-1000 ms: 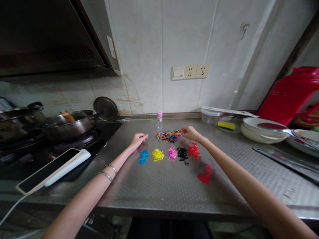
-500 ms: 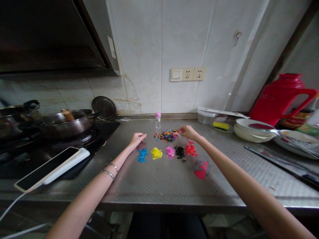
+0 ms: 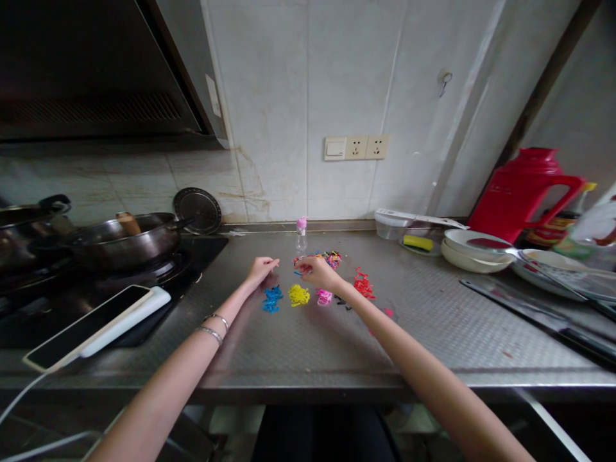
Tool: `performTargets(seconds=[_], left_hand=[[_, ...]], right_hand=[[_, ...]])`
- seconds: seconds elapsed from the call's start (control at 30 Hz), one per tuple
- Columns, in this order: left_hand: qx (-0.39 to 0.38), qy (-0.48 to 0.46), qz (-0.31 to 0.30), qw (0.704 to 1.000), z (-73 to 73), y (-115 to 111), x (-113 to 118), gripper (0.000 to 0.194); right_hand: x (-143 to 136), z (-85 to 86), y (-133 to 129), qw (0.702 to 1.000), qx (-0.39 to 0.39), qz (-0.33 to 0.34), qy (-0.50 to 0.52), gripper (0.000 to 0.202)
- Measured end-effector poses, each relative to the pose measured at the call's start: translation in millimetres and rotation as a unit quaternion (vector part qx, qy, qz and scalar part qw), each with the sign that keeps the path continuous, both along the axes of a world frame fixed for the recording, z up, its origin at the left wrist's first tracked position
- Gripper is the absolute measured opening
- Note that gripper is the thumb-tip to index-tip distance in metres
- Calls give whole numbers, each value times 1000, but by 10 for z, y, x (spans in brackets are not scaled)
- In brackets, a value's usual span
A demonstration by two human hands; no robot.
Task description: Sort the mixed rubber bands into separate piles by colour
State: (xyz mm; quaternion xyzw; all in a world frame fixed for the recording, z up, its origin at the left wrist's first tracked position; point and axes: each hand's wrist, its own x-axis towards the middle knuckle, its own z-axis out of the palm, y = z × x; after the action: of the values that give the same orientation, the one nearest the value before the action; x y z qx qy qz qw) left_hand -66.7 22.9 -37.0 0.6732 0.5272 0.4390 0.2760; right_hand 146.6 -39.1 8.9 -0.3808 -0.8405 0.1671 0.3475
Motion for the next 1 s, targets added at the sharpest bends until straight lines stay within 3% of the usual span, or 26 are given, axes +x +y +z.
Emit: performTargets(seconds=[0.23,0.4,0.53,0.7,0.83,1.0], left_hand=[[9,-31,-7,999,-91,94,-36,37],[6,-18,-9,1000,-78,73,-37,36],[7,-8,-3,1000,-55,56,-24,35],[7,8,5,1000,-15,23,5,33],[0,-9,9,1000,-7,20,32,23],[-44,48,16,998,6,102,68,19]], right_hand=[[-481,-100,-127,997,8,73,-11,35],[-475,-97,-155,996,-15,93,10,33],[-159,-24,-51,999,-10,23,28,31],[463,17,191,995,6,-93,24,26],[891,-75,317,982,-7,-188,24,22],[1124,-284,358,973,-16,-230,23,25]])
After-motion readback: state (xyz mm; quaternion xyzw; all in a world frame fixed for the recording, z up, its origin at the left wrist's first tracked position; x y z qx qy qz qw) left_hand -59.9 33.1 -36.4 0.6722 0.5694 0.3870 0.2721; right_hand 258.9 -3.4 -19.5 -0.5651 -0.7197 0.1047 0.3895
